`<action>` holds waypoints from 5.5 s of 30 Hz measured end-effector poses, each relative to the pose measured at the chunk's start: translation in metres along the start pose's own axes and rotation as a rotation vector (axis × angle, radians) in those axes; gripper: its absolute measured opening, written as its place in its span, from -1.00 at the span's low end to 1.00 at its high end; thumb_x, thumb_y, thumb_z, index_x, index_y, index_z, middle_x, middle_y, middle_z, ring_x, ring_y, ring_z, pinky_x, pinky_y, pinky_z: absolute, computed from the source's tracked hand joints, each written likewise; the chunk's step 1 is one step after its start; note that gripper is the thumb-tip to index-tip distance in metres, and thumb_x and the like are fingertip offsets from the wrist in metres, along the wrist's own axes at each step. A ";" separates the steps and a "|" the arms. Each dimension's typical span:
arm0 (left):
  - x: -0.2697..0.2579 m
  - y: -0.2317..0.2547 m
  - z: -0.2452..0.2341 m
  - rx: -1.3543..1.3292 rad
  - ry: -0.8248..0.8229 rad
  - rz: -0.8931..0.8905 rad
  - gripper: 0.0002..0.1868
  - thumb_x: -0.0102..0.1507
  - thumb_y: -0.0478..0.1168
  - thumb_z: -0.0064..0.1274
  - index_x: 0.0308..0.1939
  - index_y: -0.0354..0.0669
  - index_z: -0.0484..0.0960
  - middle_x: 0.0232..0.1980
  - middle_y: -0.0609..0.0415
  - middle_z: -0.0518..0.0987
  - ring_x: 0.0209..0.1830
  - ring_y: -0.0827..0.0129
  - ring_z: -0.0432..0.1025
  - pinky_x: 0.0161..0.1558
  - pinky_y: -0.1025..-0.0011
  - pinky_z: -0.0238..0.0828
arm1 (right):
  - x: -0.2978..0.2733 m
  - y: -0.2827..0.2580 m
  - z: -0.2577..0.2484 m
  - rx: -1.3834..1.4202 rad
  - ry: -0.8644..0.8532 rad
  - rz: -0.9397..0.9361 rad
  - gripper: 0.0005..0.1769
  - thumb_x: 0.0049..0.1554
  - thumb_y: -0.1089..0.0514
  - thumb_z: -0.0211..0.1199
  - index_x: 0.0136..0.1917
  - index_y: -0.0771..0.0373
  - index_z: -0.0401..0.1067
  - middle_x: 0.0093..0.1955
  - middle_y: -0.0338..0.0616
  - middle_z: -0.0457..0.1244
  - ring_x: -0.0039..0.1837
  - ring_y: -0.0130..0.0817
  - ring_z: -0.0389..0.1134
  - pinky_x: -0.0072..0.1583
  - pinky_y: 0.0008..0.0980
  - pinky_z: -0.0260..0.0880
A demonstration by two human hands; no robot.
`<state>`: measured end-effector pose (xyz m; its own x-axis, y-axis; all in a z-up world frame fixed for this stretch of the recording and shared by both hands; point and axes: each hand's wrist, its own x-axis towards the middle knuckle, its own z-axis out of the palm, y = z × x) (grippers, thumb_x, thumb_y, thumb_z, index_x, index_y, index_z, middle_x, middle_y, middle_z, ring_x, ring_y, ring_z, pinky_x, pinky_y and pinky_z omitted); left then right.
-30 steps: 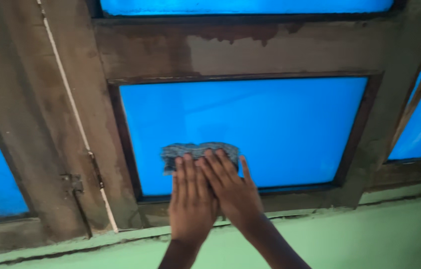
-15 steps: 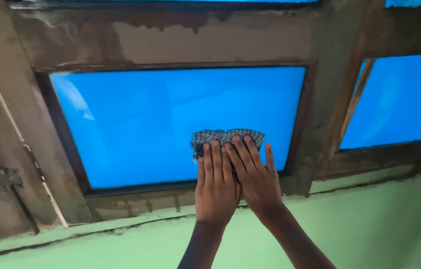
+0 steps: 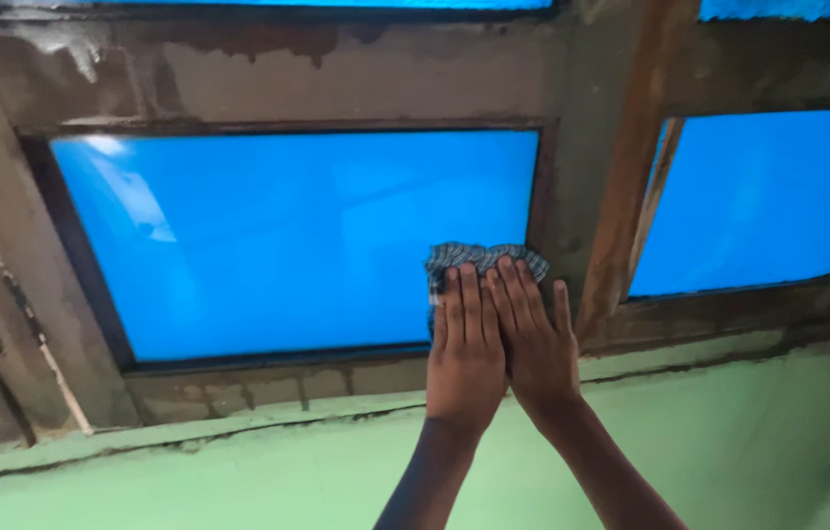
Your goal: The person cleans the blue glass panes of a wooden window frame using a cloth and water. They dip the cloth into a pink bucket, wring it out, and wipe the glass surfaces repeatedly. The person switches between a red cloth and a checkered cloth during the process.
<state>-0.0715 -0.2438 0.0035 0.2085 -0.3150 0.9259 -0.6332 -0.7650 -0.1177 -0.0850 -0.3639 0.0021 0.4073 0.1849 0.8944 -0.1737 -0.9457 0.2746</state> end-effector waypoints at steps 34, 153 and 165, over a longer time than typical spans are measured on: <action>0.116 -0.096 -0.061 -0.053 0.182 0.378 -0.22 0.24 -0.07 -0.07 0.48 -0.46 0.28 0.56 -0.24 0.26 0.62 0.00 0.11 0.60 0.10 0.00 | 0.127 -0.026 -0.046 0.160 0.147 0.129 -0.08 0.16 -0.05 0.09 0.58 0.52 -0.09 0.63 0.41 -0.20 0.68 0.33 -0.32 0.53 0.37 -0.24; -0.015 -0.266 -0.104 0.127 0.088 0.104 -0.23 0.31 0.03 -0.23 0.49 -0.42 0.21 0.57 -0.36 0.17 0.62 -0.07 -0.01 0.52 -0.06 -0.13 | 0.140 -0.226 -0.009 0.497 0.078 -0.118 -0.03 0.12 0.00 0.13 0.65 0.31 -0.21 0.71 0.20 -0.38 0.71 0.22 -0.42 0.59 0.24 -0.42; -0.016 -0.292 -0.121 0.087 0.229 0.011 -0.28 0.33 -0.01 -0.21 0.43 -0.53 0.28 0.51 -0.46 0.22 0.58 -0.26 0.08 0.54 -0.06 -0.04 | 0.167 -0.258 -0.027 0.288 0.021 -0.213 -0.07 0.11 -0.05 0.04 0.68 0.16 -0.13 0.73 0.03 -0.26 0.72 -0.01 -0.31 0.61 0.07 -0.36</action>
<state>0.0198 0.0525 0.0665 0.0209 -0.1958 0.9804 -0.5660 -0.8107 -0.1499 0.0033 -0.0821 0.0898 0.3880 0.3883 0.8359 0.1739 -0.9215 0.3474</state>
